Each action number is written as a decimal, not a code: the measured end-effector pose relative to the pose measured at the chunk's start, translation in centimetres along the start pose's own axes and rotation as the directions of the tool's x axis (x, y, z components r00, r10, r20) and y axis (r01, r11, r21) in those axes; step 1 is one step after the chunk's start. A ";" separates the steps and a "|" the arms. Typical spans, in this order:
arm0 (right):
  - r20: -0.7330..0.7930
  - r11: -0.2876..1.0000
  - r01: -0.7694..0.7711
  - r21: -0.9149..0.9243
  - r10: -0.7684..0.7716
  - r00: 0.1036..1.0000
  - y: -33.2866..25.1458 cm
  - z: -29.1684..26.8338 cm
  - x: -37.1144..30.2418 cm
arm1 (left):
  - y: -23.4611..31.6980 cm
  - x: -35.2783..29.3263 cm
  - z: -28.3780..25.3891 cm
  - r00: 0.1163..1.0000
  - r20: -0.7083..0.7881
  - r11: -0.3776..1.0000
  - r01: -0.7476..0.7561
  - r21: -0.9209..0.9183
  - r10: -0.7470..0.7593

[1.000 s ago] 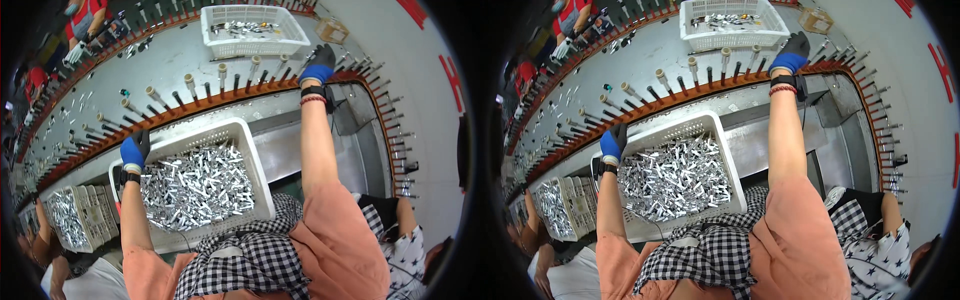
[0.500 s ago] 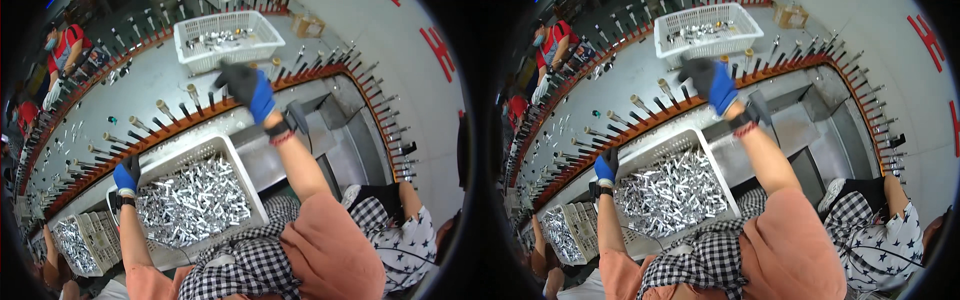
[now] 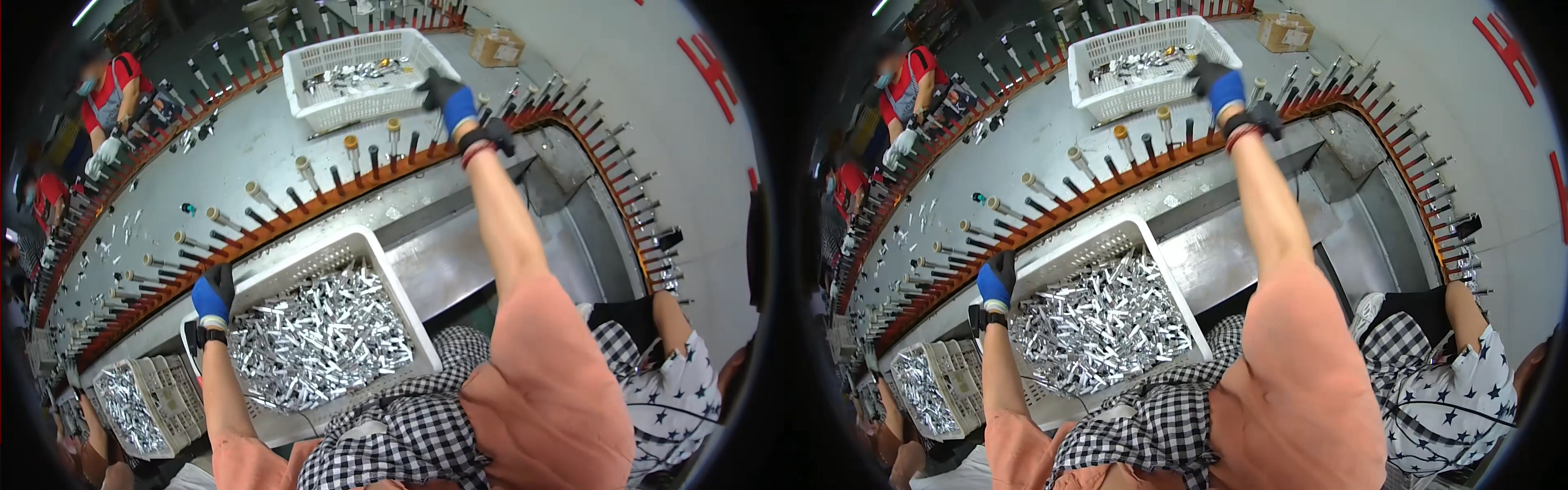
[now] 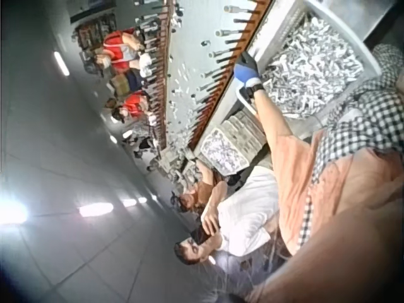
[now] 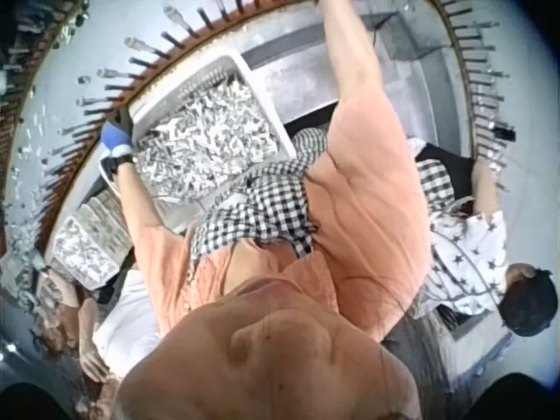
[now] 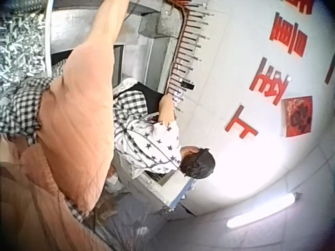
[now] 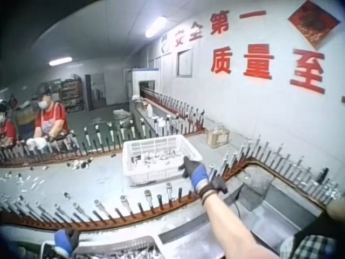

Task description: Assemble small metal components onto pegs on a rotating production line carousel.

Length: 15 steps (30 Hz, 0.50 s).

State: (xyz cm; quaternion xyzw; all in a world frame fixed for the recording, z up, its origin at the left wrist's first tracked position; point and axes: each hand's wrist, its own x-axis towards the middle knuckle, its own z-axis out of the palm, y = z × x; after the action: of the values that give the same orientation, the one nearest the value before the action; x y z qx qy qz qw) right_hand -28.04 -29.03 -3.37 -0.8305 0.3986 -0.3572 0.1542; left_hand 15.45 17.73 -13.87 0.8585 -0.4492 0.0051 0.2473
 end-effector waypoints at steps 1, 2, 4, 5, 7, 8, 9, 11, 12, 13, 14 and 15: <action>0.022 0.881 -0.298 0.367 0.312 0.950 -8.4 -0.2 -2.4 | -0.7 -0.7 0.2 1.000 -0.001 0.999 0.032 -0.015 -0.032; 0.143 0.846 -0.369 0.386 0.340 0.929 -13.7 -0.9 -4.0 | -1.5 -1.2 0.4 0.999 0.003 0.998 0.055 -0.030 -0.055; 0.217 0.763 -0.005 0.646 -0.177 0.960 -15.7 1.7 -9.5 | -1.2 -0.5 0.8 1.000 0.006 1.000 0.016 -0.024 -0.016; 0.225 0.763 -0.016 0.647 -0.171 0.959 -17.8 1.8 -11.5 | -1.5 -0.9 0.8 1.000 0.001 1.000 0.004 -0.019 -0.004; 0.356 0.734 0.115 0.670 -0.454 0.817 -22.1 0.3 -12.7 | -2.5 -1.6 1.2 0.999 -0.027 1.000 0.018 0.000 -0.018; 0.327 0.977 0.178 0.121 -0.208 0.922 -13.0 3.8 -12.3 | -1.6 -1.0 1.0 1.000 -0.024 1.000 0.000 -0.002 0.000; 0.264 0.815 0.478 -0.326 -0.407 0.874 -8.6 2.2 -9.7 | -1.3 -1.3 0.7 1.000 -0.012 1.000 0.016 -0.007 -0.016; -0.373 0.840 0.007 -0.542 -0.248 0.894 2.4 0.0 -4.0 | -0.2 0.3 0.3 1.000 -0.008 1.000 -0.014 -0.025 0.013; -0.365 0.841 0.030 -0.540 -0.266 0.892 3.1 -1.1 -2.2 | -0.7 -0.2 0.5 1.000 0.000 1.000 0.022 0.000 -0.022; -0.624 0.993 -0.050 -0.106 -0.027 0.781 2.7 -2.7 -0.6 | -1.2 -0.9 0.7 0.998 0.008 0.998 0.057 0.019 -0.057; -0.722 0.934 -0.034 0.356 0.298 0.624 2.9 -4.7 0.9 | -1.4 -1.3 0.7 0.999 -0.016 0.999 0.029 0.018 -0.029; -0.750 0.941 -0.030 0.336 0.287 0.596 9.2 -5.4 -1.1 | -0.9 -0.5 0.7 0.999 -0.034 1.000 -0.009 -0.006 0.009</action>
State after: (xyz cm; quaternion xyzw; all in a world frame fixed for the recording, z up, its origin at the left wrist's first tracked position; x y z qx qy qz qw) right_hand -37.46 -33.88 -5.14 -0.5164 0.4419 -0.7247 0.1136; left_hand 15.71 18.23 -15.03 0.8556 -0.4486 0.0194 0.2574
